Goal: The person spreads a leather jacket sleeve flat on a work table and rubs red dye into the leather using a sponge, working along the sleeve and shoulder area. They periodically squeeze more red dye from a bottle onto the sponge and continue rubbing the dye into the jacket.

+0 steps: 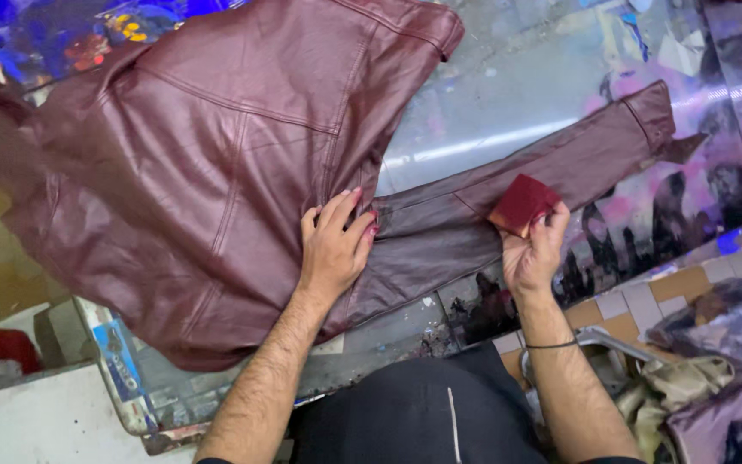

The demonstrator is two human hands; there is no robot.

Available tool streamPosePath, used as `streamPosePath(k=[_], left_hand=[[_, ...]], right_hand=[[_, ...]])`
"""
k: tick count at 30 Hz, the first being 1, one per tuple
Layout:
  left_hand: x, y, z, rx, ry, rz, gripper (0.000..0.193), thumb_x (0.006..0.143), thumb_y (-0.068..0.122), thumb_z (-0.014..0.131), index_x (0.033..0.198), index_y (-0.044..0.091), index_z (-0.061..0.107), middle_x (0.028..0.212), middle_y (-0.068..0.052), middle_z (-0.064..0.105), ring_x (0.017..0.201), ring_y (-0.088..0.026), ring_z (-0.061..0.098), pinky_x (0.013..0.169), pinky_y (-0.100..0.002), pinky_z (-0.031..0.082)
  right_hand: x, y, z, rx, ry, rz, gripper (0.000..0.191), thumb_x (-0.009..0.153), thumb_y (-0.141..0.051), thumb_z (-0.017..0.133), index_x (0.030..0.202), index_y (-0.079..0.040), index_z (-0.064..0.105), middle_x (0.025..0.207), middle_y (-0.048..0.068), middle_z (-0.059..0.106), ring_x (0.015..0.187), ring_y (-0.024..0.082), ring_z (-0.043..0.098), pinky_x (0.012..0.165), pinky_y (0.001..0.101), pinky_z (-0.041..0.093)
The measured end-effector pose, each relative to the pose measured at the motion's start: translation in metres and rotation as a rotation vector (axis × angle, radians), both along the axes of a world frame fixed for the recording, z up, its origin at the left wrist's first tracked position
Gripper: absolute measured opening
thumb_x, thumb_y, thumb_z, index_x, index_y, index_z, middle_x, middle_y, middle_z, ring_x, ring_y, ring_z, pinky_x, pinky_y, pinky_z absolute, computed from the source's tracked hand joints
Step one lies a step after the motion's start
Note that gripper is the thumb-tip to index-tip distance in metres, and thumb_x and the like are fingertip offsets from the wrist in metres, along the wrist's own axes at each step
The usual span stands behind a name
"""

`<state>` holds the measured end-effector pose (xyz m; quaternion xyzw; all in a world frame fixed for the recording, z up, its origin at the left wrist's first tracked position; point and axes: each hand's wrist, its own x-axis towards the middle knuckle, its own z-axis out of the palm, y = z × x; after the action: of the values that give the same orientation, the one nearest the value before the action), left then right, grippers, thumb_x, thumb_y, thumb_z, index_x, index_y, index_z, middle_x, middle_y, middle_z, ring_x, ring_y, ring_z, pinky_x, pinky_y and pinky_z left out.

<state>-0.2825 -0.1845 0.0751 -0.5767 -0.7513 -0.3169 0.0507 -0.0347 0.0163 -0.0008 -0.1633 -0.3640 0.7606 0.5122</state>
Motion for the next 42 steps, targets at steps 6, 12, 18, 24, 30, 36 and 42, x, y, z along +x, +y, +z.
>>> streamPosePath(k=[6,12,18,24,30,36,42], left_hand=[[0.005,0.007,-0.001,-0.055,0.132,-0.112,0.021,0.088,0.018,0.073,0.108,0.012,0.074,0.141,-0.008,0.062,0.134,-0.027,0.052,0.105,-0.056,0.035],[0.047,0.014,-0.02,-0.1,-0.047,-0.427,0.03,0.104,0.01,0.063,0.134,0.006,0.069,0.149,-0.007,0.057,0.147,-0.024,0.047,0.125,-0.042,0.038],[0.075,0.011,-0.029,-0.185,0.002,-0.329,0.055,0.088,0.032,0.069,0.138,0.008,0.06,0.156,-0.024,0.037,0.145,-0.043,0.03,0.116,-0.061,0.026],[0.08,0.016,-0.026,-0.232,0.021,-0.286,0.05,0.093,0.034,0.067,0.139,0.016,0.061,0.162,-0.018,0.035,0.15,-0.041,0.027,0.119,-0.064,0.024],[0.088,0.023,-0.029,-0.223,0.024,-0.266,0.055,0.09,0.039,0.068,0.14,0.018,0.06,0.16,-0.019,0.032,0.148,-0.045,0.023,0.114,-0.07,0.02],[0.086,0.019,-0.033,-0.218,-0.055,-0.221,0.063,0.089,0.041,0.071,0.143,0.01,0.057,0.162,-0.018,0.034,0.153,-0.039,0.024,0.121,-0.062,0.022],[0.081,0.018,-0.032,-0.223,-0.133,-0.182,0.092,0.082,0.046,0.076,0.152,-0.001,0.039,0.163,-0.017,0.034,0.153,-0.037,0.025,0.121,-0.055,0.025]], right_hand=[[0.011,-0.028,0.039,0.069,-0.011,-0.08,0.043,0.11,-0.029,0.062,0.146,-0.015,0.045,0.144,0.006,0.059,0.133,0.026,0.06,0.11,0.0492,0.052],[0.054,-0.059,0.064,0.049,-0.026,-0.2,0.048,0.111,-0.036,0.059,0.151,-0.013,0.045,0.145,0.007,0.059,0.132,0.025,0.061,0.11,0.046,0.052],[0.073,-0.065,0.05,0.044,-0.121,-0.227,0.043,0.112,-0.026,0.06,0.149,-0.011,0.044,0.145,0.008,0.059,0.132,0.025,0.06,0.112,0.0463,0.051],[0.077,-0.059,0.041,0.025,-0.101,-0.18,0.043,0.108,-0.02,0.062,0.146,-0.009,0.045,0.143,0.01,0.059,0.131,0.026,0.062,0.108,0.0478,0.054],[0.056,-0.057,0.048,0.026,-0.241,-0.167,0.04,0.105,-0.009,0.065,0.142,-0.008,0.052,0.143,0.009,0.06,0.128,0.023,0.06,0.11,0.0397,0.05],[0.043,-0.044,0.076,1.121,-1.209,-0.303,0.032,0.085,0.001,0.079,0.117,-0.004,0.074,0.129,0.016,0.066,0.12,0.031,0.06,0.101,0.0424,0.05],[0.022,-0.041,0.071,1.582,-1.211,-0.139,0.03,0.08,-0.002,0.074,0.108,-0.01,0.08,0.119,0.005,0.067,0.115,0.027,0.062,0.1,0.0429,0.05]])
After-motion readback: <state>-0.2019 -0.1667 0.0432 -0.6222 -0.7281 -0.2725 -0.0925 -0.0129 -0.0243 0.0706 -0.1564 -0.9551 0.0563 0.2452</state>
